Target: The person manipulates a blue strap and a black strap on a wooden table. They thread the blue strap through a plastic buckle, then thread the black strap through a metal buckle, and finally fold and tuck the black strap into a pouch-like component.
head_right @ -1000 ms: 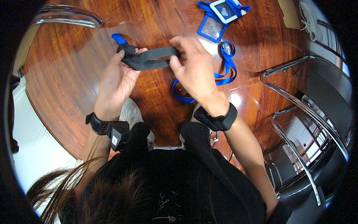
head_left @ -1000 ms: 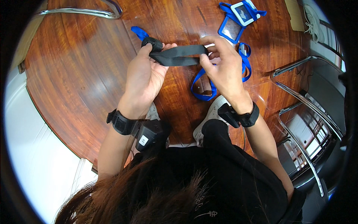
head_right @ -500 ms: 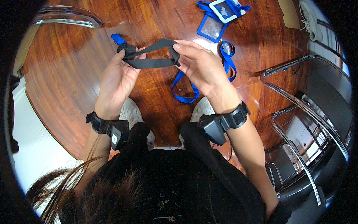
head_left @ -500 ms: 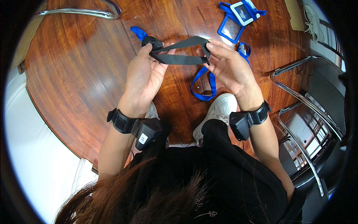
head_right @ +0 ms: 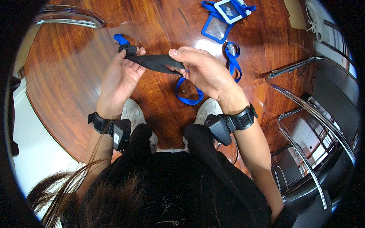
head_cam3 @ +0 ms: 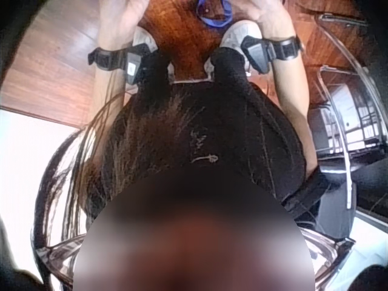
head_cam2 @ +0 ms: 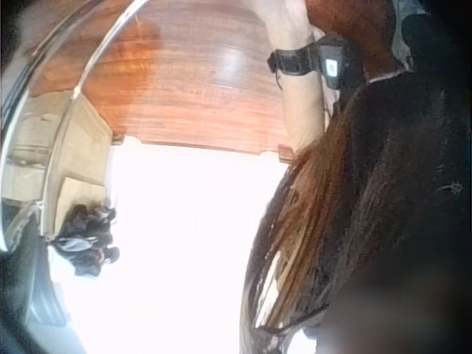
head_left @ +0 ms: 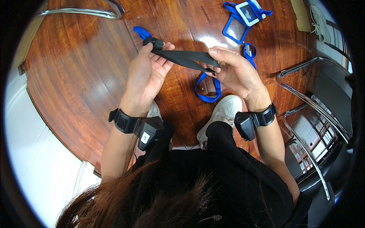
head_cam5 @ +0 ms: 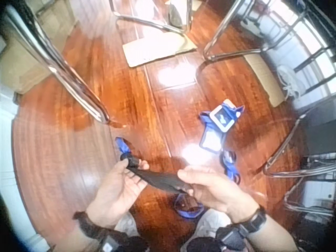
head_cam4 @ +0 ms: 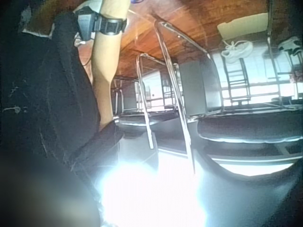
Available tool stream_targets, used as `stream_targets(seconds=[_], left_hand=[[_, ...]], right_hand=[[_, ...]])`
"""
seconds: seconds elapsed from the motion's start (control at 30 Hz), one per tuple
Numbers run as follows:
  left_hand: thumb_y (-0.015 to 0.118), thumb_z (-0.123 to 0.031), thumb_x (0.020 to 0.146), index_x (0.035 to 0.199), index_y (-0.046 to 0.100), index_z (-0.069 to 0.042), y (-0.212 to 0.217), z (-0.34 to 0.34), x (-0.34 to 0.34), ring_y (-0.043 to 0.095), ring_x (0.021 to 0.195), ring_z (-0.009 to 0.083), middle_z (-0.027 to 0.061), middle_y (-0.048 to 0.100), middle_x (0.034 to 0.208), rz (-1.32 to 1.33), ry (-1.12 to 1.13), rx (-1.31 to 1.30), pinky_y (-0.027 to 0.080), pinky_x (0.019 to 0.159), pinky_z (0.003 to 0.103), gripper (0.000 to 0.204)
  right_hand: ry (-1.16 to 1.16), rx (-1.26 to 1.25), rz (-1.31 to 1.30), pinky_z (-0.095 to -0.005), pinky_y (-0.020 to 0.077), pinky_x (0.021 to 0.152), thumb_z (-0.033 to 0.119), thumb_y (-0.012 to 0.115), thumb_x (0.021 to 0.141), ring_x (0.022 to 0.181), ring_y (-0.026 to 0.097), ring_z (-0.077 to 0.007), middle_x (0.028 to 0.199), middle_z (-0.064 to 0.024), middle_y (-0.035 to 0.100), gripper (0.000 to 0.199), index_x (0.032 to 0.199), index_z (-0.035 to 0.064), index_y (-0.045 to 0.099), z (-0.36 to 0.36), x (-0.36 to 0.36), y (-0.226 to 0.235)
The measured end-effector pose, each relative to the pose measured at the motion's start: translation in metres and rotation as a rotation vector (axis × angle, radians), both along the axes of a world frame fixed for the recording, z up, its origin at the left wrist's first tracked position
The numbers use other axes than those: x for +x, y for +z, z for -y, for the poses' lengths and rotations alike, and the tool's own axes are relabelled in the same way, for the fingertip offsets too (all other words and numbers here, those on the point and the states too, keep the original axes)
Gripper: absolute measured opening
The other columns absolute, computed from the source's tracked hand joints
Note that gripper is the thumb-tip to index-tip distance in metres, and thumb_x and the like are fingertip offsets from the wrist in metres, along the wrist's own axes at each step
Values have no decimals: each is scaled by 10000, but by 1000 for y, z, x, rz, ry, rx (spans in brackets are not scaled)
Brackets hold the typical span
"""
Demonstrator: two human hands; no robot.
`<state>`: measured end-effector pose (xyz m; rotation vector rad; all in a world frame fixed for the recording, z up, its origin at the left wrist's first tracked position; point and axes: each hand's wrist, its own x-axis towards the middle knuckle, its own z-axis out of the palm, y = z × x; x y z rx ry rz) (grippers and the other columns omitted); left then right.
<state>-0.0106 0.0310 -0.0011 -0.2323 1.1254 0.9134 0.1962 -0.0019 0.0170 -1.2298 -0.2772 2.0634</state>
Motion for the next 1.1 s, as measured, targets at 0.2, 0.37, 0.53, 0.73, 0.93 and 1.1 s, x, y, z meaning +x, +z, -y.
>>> stream_targets(seconds=[0.2, 0.37, 0.53, 0.73, 0.93, 1.1], left_hand=[[423, -98, 975, 1046, 470, 65, 2, -4, -1, 541, 1087, 305, 206, 505, 1102, 37, 81, 16, 435, 1020, 474, 184], [382, -105, 993, 1058, 420, 88, 4, -5, -2, 514, 1128, 316, 241, 435, 1157, 31, 70, 27, 418, 1048, 482, 206], [359, -106, 1001, 1054, 398, 94, 2, -7, -6, 506, 1146, 334, 253, 420, 1143, 69, 110, 56, 422, 1052, 479, 211], [333, -132, 1011, 1090, 385, 90, 2, -9, -5, 500, 1153, 335, 229, 424, 1131, 78, 163, 109, 413, 1061, 477, 242], [325, -153, 1016, 1093, 400, 77, 3, -11, -8, 519, 1103, 306, 204, 448, 1103, -1, 150, 143, 424, 1045, 464, 254], [326, -156, 1017, 1077, 427, 57, 2, -10, -10, 541, 1044, 275, 187, 482, 1052, -47, 78, 189, 469, 981, 415, 244]], right_hand=[[-38, -81, -41, -228, 409, 677, 239, 662, 860, 767, 532, -77, 842, -14, 624, 186, 881, 54, 661, 1, -2, -2], [211, 15, 183, -226, 427, 734, 239, 677, 836, 817, 555, -80, 860, -2, 638, 227, 927, 32, 683, 5, -3, -1], [370, 93, 382, -214, 399, 669, 265, 719, 806, 691, 524, -68, 707, 14, 608, 217, 785, 51, 692, 5, -5, -8], [390, 65, 356, -203, 393, 614, 272, 731, 812, 658, 514, -59, 687, 12, 592, 243, 721, 60, 658, 9, -13, -9], [333, -2, 182, -201, 467, 695, 179, 663, 876, 753, 583, -53, 801, 12, 628, 159, 957, 46, 629, 20, -28, -8], [262, 23, 47, -192, 466, 713, 189, 640, 890, 842, 578, -55, 921, 11, 627, 197, 1039, 61, 627, 24, -27, -15]])
